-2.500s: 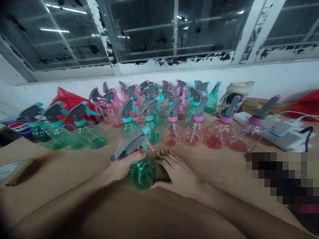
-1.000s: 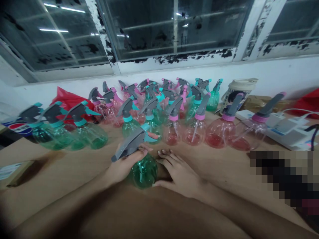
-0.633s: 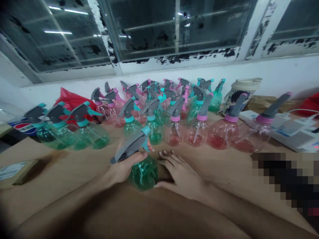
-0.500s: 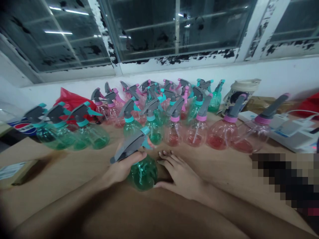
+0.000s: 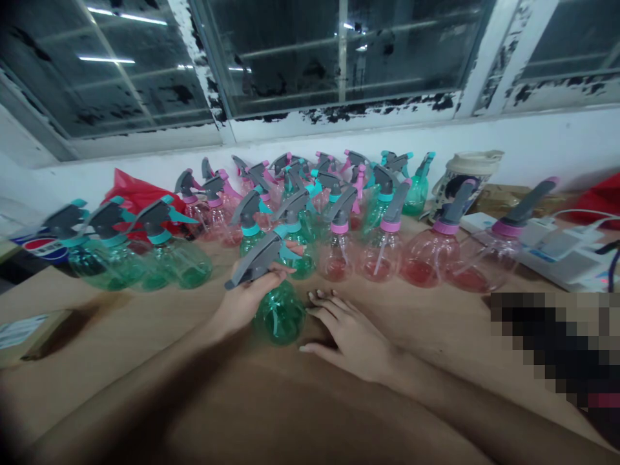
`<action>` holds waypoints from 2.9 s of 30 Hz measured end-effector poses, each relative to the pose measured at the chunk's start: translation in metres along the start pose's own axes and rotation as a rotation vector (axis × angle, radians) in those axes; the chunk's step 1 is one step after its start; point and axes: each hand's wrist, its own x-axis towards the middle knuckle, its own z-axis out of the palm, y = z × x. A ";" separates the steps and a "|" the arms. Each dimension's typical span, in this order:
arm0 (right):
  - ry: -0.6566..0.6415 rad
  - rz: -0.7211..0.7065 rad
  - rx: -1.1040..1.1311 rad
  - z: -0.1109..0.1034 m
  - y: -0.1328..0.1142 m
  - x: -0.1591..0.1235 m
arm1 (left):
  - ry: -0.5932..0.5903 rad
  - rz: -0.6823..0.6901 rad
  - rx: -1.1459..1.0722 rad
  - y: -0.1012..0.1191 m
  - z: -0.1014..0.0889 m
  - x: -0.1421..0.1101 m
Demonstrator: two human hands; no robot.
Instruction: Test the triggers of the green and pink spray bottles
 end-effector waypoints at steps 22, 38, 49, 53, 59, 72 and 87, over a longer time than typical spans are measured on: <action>0.006 -0.065 -0.030 0.004 0.005 0.001 | -0.112 0.006 -0.003 0.002 -0.007 0.004; 0.003 -0.061 -0.050 0.004 0.004 0.001 | -0.114 0.005 -0.064 0.005 -0.008 0.005; 0.024 -0.054 -0.031 0.004 0.004 0.001 | -0.032 -0.001 -0.106 -0.001 -0.009 0.003; 0.006 -0.057 -0.045 0.005 0.005 0.001 | -0.051 0.029 -0.104 0.001 -0.006 0.004; -0.008 -0.051 -0.054 0.004 0.004 0.001 | -0.032 0.030 -0.097 0.001 -0.006 0.003; 0.026 -0.067 -0.039 0.005 0.005 0.001 | -0.037 -0.018 -0.066 -0.001 -0.007 0.002; 0.027 -0.063 -0.048 0.005 0.004 0.001 | -0.098 -0.036 -0.046 -0.003 -0.012 0.001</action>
